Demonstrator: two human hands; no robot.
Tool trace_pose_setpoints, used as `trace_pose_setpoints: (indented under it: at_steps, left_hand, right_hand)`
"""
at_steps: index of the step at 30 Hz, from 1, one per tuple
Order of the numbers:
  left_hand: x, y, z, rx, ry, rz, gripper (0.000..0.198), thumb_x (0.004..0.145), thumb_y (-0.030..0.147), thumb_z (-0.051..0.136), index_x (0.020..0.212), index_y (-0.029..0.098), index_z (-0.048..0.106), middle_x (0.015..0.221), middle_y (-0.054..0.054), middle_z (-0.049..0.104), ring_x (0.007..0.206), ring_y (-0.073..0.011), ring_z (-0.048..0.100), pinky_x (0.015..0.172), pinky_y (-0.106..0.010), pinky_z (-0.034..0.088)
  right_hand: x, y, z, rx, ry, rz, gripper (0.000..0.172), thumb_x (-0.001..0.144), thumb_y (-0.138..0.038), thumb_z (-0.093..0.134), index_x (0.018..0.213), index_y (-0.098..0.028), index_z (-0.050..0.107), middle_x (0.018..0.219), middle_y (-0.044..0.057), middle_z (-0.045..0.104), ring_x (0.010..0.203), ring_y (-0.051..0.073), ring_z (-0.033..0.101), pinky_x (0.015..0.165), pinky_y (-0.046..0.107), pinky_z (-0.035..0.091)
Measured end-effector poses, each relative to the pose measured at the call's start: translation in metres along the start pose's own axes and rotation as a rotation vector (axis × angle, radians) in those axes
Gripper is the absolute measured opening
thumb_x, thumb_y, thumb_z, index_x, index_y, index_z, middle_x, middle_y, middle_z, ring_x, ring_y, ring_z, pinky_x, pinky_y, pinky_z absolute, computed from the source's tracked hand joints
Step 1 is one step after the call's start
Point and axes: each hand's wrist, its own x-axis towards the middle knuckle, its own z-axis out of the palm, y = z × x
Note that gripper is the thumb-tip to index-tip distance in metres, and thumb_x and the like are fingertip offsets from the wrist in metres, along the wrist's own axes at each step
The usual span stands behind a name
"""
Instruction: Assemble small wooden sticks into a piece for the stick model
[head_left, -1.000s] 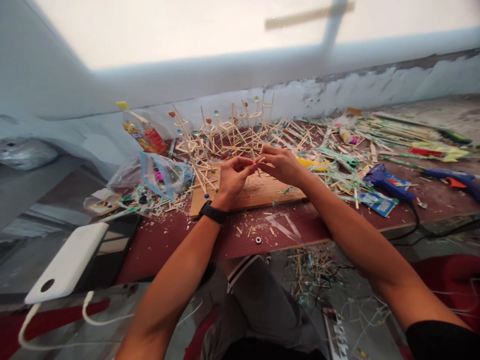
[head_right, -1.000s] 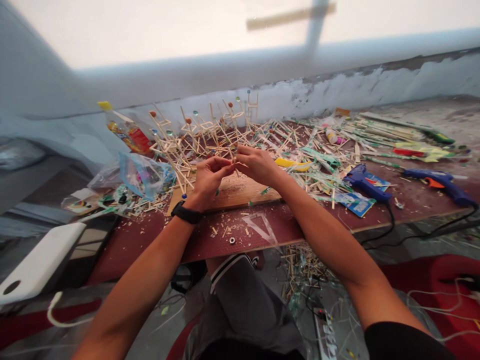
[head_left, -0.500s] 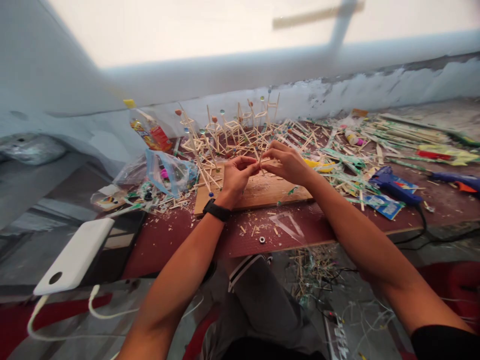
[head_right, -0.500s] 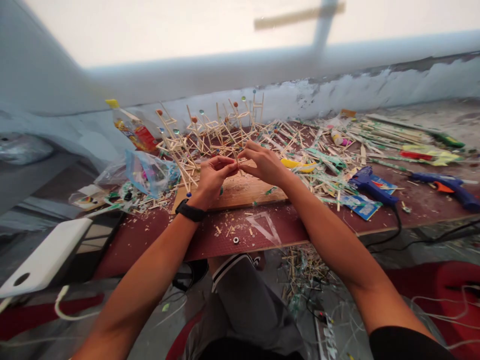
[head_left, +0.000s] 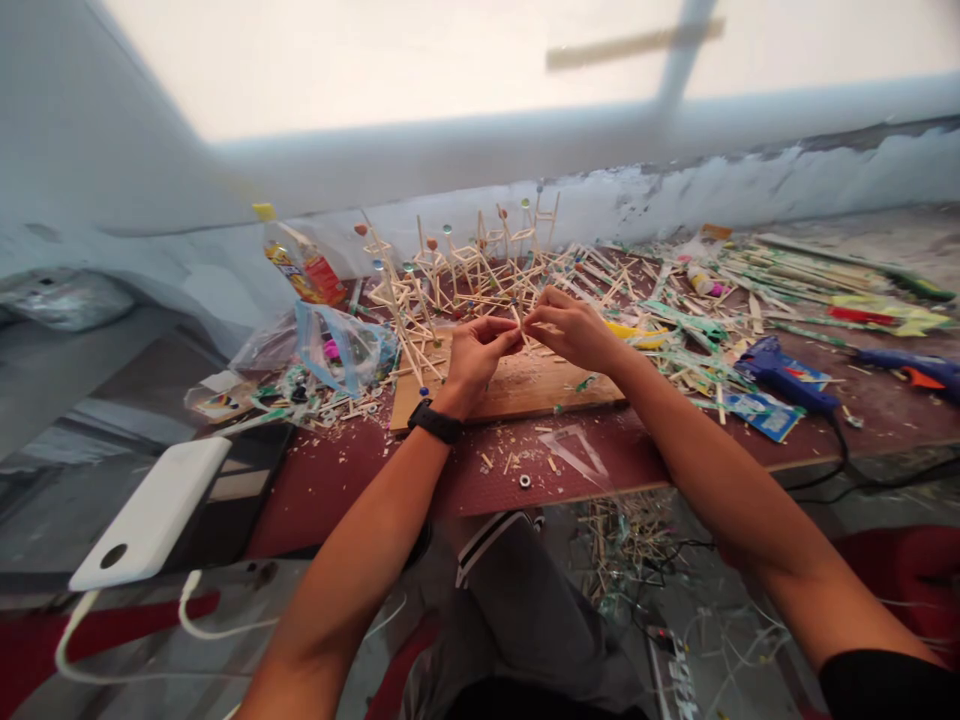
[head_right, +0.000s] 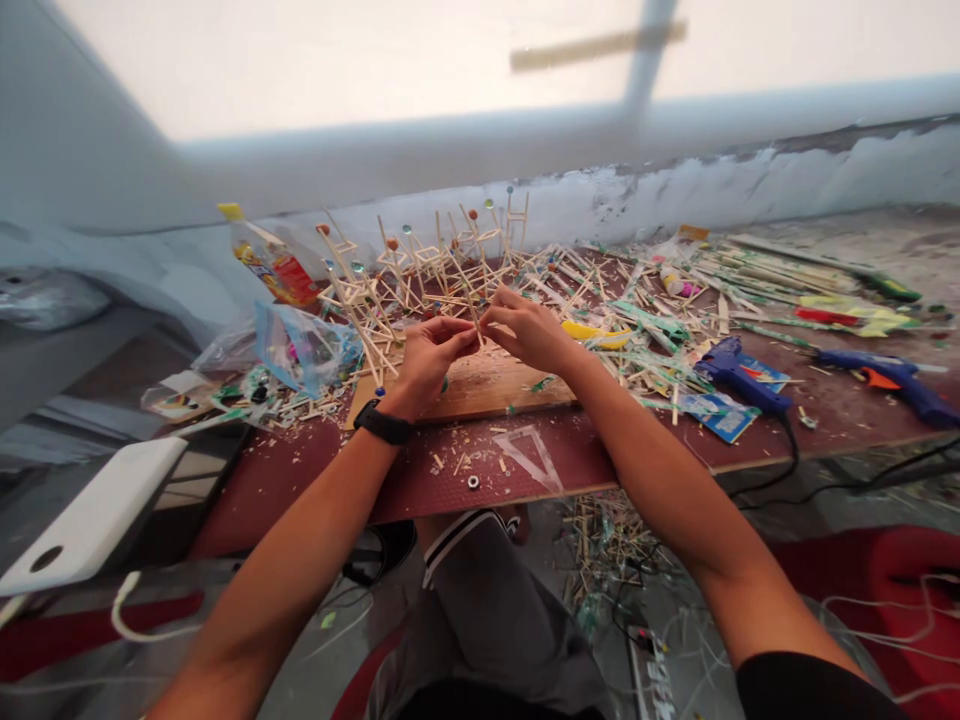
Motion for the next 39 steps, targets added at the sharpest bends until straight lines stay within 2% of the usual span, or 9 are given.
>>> trace_pose_setpoints:
  at_steps: [9, 16, 19, 22, 26, 29, 34, 39]
  left_hand:
    - [-0.001, 0.002, 0.0, 0.022, -0.036, -0.007, 0.022, 0.08, 0.031, 0.094, 0.088, 0.017, 0.079, 0.084, -0.004, 0.08, 0.075, -0.0146, 0.075, 0.085, -0.037, 0.068]
    - [0.001, -0.001, -0.002, 0.023, -0.077, 0.024, 0.033, 0.08, 0.04, 0.097, 0.094, 0.017, 0.079, 0.088, -0.006, 0.082, 0.078, -0.0169, 0.079, 0.085, -0.039, 0.07]
    - [0.002, -0.001, -0.006, 0.148, -0.075, 0.141, 0.036, 0.083, 0.042, 0.096, 0.104, 0.018, 0.08, 0.092, -0.007, 0.083, 0.081, -0.0186, 0.079, 0.079, -0.036, 0.067]
    - [0.002, 0.002, -0.009, 0.42, -0.063, 0.377, 0.021, 0.092, 0.037, 0.088, 0.101, 0.019, 0.082, 0.093, -0.007, 0.084, 0.078, -0.0176, 0.077, 0.073, -0.032, 0.062]
    - [0.003, 0.006, -0.012, 0.709, -0.073, 0.635, 0.009, 0.102, 0.026, 0.077, 0.097, 0.021, 0.082, 0.093, -0.006, 0.084, 0.08, -0.0173, 0.074, 0.076, -0.033, 0.059]
    - [0.004, 0.006, -0.013, 0.778, -0.069, 0.713, 0.01, 0.104, 0.022, 0.074, 0.096, 0.021, 0.08, 0.091, -0.005, 0.082, 0.08, -0.017, 0.074, 0.076, -0.032, 0.056]
    - [0.004, 0.004, -0.013, 0.792, -0.067, 0.812, 0.009, 0.105, 0.018, 0.072, 0.098, 0.02, 0.077, 0.091, -0.004, 0.08, 0.08, -0.0166, 0.073, 0.075, -0.031, 0.055]
    - [-0.001, 0.006, -0.009, 0.822, -0.031, 0.875, 0.01, 0.108, 0.019, 0.07, 0.1, 0.02, 0.076, 0.092, -0.004, 0.079, 0.082, -0.0166, 0.073, 0.077, -0.031, 0.057]
  right_hand:
    - [0.002, 0.0, 0.002, 0.049, -0.002, -0.05, 0.015, 0.111, -0.031, 0.061, 0.102, -0.025, 0.072, 0.107, 0.006, 0.058, 0.098, 0.022, 0.057, 0.091, 0.04, 0.051]
    - [0.002, 0.001, 0.001, 0.049, 0.008, -0.039, 0.015, 0.111, -0.03, 0.061, 0.102, -0.025, 0.072, 0.106, 0.006, 0.057, 0.095, 0.022, 0.058, 0.089, 0.04, 0.051]
    - [0.001, 0.003, 0.002, 0.037, 0.044, -0.025, 0.016, 0.111, -0.031, 0.06, 0.103, -0.025, 0.073, 0.105, 0.006, 0.057, 0.094, 0.022, 0.059, 0.087, 0.04, 0.05]
    - [0.001, 0.002, 0.002, 0.02, 0.045, -0.025, 0.015, 0.111, -0.03, 0.06, 0.104, -0.025, 0.073, 0.106, 0.006, 0.058, 0.095, 0.023, 0.059, 0.085, 0.039, 0.05]
    - [0.001, -0.002, 0.0, -0.073, 0.016, -0.03, 0.018, 0.114, -0.032, 0.058, 0.11, -0.025, 0.074, 0.109, 0.007, 0.06, 0.093, 0.022, 0.058, 0.082, 0.037, 0.049]
    - [0.002, -0.008, -0.003, -0.186, -0.008, -0.035, 0.017, 0.114, -0.032, 0.06, 0.111, -0.023, 0.075, 0.112, 0.008, 0.061, 0.091, 0.02, 0.057, 0.078, 0.035, 0.046]
    - [0.004, -0.019, -0.006, -0.381, -0.027, -0.089, 0.022, 0.116, -0.024, 0.053, 0.102, -0.023, 0.071, 0.111, 0.008, 0.063, 0.089, 0.02, 0.054, 0.068, 0.033, 0.038]
    - [0.006, -0.028, -0.01, -0.455, -0.013, -0.135, 0.023, 0.117, -0.022, 0.048, 0.107, -0.024, 0.068, 0.112, 0.009, 0.063, 0.096, 0.021, 0.055, 0.068, 0.032, 0.039]
